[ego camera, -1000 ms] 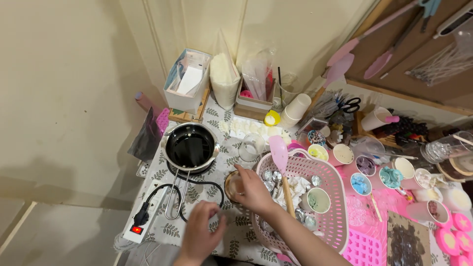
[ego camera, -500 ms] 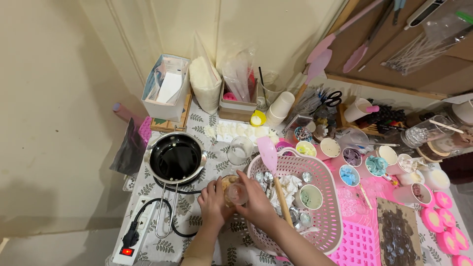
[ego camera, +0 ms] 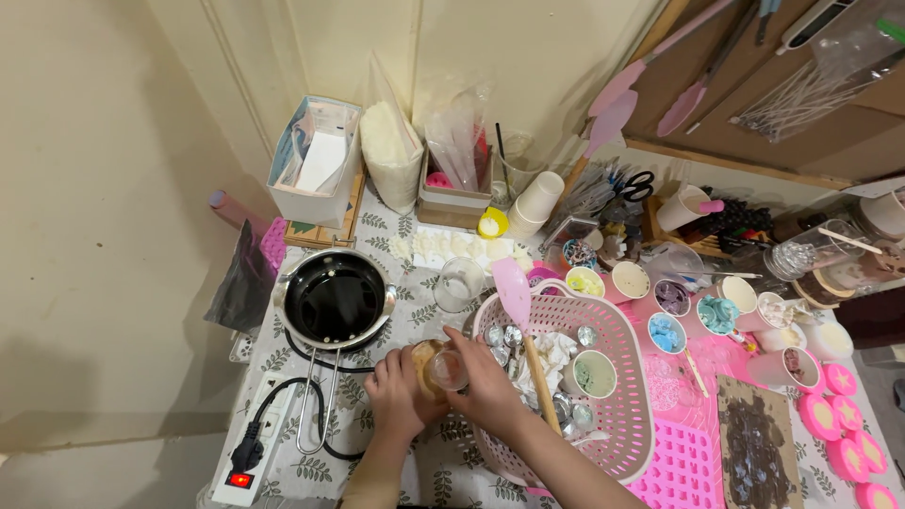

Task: The person stirs melted dark wax in a small melting pot on an electric warmer using a pink silicone spatula, holding the pot handle with the other hand. They then wipe the spatula with a tissue, arrange small metal candle tins in a basket, and pour the melted wax from the pot into one of the tins.

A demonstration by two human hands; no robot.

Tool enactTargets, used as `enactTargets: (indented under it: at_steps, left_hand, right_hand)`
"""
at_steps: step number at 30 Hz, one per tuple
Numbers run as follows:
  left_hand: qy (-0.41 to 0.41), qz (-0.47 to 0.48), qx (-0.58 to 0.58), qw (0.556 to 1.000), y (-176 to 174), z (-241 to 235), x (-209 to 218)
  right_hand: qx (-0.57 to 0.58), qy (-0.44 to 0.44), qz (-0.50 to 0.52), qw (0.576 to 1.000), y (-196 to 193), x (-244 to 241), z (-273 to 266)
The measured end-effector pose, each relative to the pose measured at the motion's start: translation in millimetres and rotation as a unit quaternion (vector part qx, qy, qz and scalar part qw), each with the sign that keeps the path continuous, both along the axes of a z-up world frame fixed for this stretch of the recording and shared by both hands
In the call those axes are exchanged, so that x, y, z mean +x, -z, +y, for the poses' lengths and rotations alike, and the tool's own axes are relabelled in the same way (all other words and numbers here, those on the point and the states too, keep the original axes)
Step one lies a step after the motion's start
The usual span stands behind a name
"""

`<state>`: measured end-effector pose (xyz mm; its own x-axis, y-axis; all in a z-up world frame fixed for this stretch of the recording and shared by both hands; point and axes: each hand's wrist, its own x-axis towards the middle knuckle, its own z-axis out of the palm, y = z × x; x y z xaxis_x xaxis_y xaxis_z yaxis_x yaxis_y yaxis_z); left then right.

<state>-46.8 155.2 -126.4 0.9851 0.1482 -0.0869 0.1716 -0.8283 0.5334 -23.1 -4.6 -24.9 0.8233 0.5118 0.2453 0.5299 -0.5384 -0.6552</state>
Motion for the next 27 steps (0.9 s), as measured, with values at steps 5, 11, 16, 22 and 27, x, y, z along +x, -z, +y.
enactTargets:
  at_steps: [5,11,16,22,27]
  left_hand:
    - [0.004,-0.030,0.016,0.999,-11,6,-20]
    - [-0.038,0.031,-0.002,0.999,-42,4,-36]
    - [-0.056,0.026,-0.164,0.984,-30,18,-83]
    - [-0.115,-0.257,-0.114,0.953,-109,76,-84]
    - [-0.228,-0.100,-0.097,0.964,-92,127,-50]
  right_hand:
    - [-0.024,-0.012,0.002,1.000,11,1,10]
    - [-0.057,-0.037,-0.003,0.998,8,3,20]
    - [-0.078,-0.055,-0.028,0.995,17,1,18]
    - [-0.087,-0.041,-0.032,0.995,22,0,19]
    - [-0.141,0.001,-0.012,0.990,28,0,23]
